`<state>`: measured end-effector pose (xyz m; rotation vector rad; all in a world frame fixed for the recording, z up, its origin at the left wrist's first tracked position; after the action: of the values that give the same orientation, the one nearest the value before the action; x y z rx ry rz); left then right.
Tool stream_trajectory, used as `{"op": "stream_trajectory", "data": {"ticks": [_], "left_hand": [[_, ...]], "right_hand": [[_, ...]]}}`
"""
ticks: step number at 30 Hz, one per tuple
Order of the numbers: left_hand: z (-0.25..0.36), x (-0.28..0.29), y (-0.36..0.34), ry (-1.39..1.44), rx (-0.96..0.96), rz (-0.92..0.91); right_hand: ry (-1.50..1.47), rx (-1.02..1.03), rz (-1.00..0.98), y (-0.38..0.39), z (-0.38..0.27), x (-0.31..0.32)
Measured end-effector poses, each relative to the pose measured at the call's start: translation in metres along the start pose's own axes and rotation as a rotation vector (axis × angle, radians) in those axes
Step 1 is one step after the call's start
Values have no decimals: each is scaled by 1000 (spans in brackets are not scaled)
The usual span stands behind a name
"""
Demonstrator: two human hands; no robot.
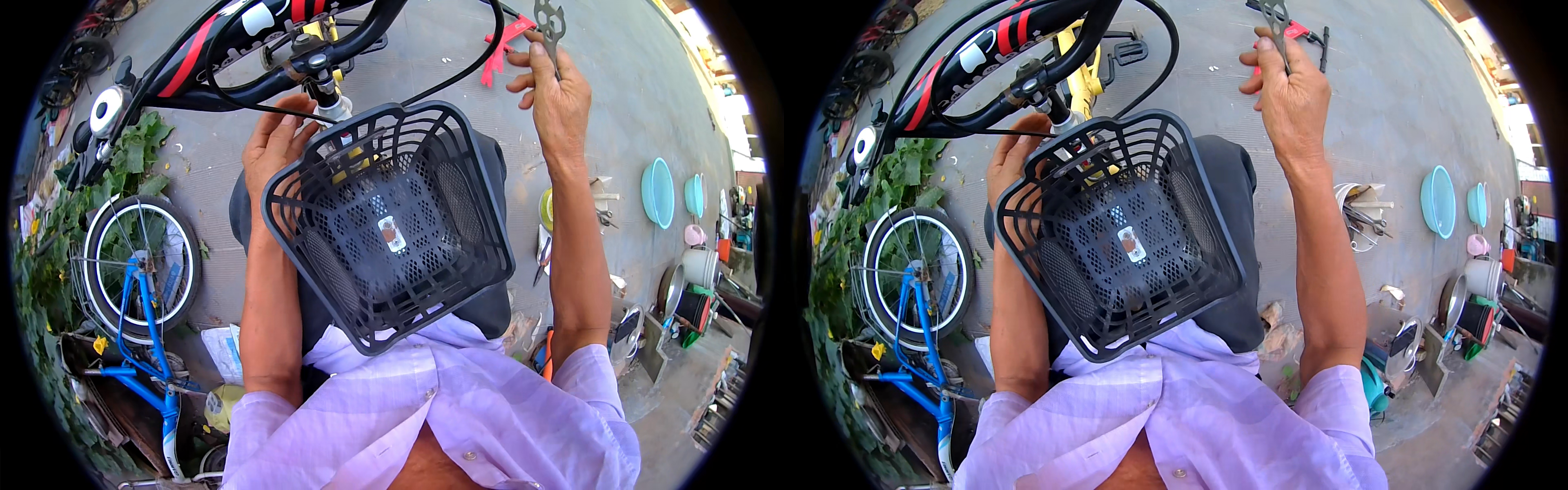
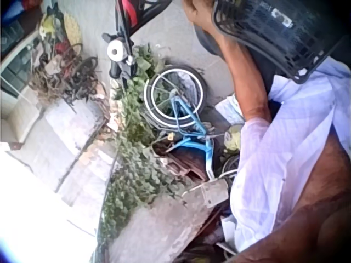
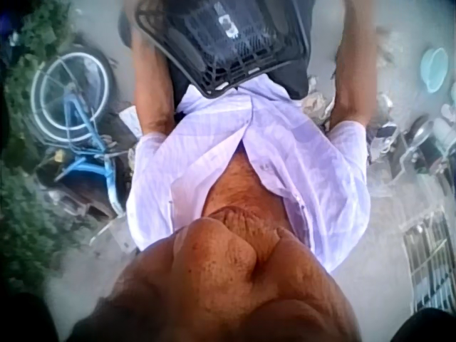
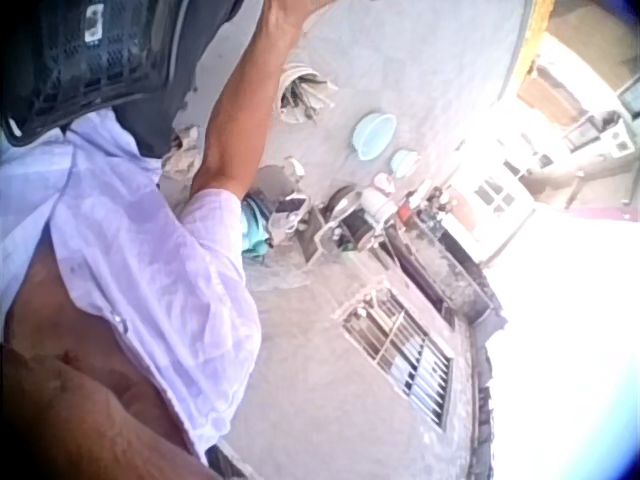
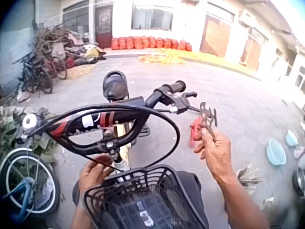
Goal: The person uses a multi-tool wrench to tighten a bolt on the bicycle handlebar stem. They then switch to a yellow screwdriver to adjust a screw on the front basket attached to the handlebars.
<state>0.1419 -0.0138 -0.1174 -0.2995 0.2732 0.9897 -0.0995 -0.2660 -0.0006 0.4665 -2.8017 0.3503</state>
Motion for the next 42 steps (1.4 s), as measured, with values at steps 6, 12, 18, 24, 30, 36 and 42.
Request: {"op": "stream_trajectory", "data": {"ticks": [6, 12, 18, 24, 30, 36, 42], "left_hand": [[13, 5, 29, -37, 53, -154], [6, -10, 27, 106, 47, -368], [-11, 5, 29, -37, 174, -259], [-11, 13, 31, -148, 181, -257], [-13, 16, 33, -247, 198, -264], [-24, 17, 42, -327, 212, -266], [-60, -17, 43, -381, 273, -373]], "right_hand": [[-25, -619, -91, 61, 150, 29], [48, -1082, -102, 160, 320, 62], [211, -1302, -172, 272, 425, 68], [298, -1446, -197, 341, 496, 80], [404, -1497, -245, 358, 525, 93], [532, -1454, -335, 342, 539, 86], [659, -1190, -283, 328, 581, 79]]}}
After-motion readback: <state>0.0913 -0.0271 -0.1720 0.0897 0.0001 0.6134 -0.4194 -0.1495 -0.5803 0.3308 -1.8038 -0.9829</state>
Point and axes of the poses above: each hand's wrist, its own y-axis away from the middle knuckle, its own x-axis out of the back of the hand, z = x × y, the point moved 10 cm from there along -y, towards the middle knuckle, and after that the axes turned 14 degrees about -x, right-handed, at the moved point
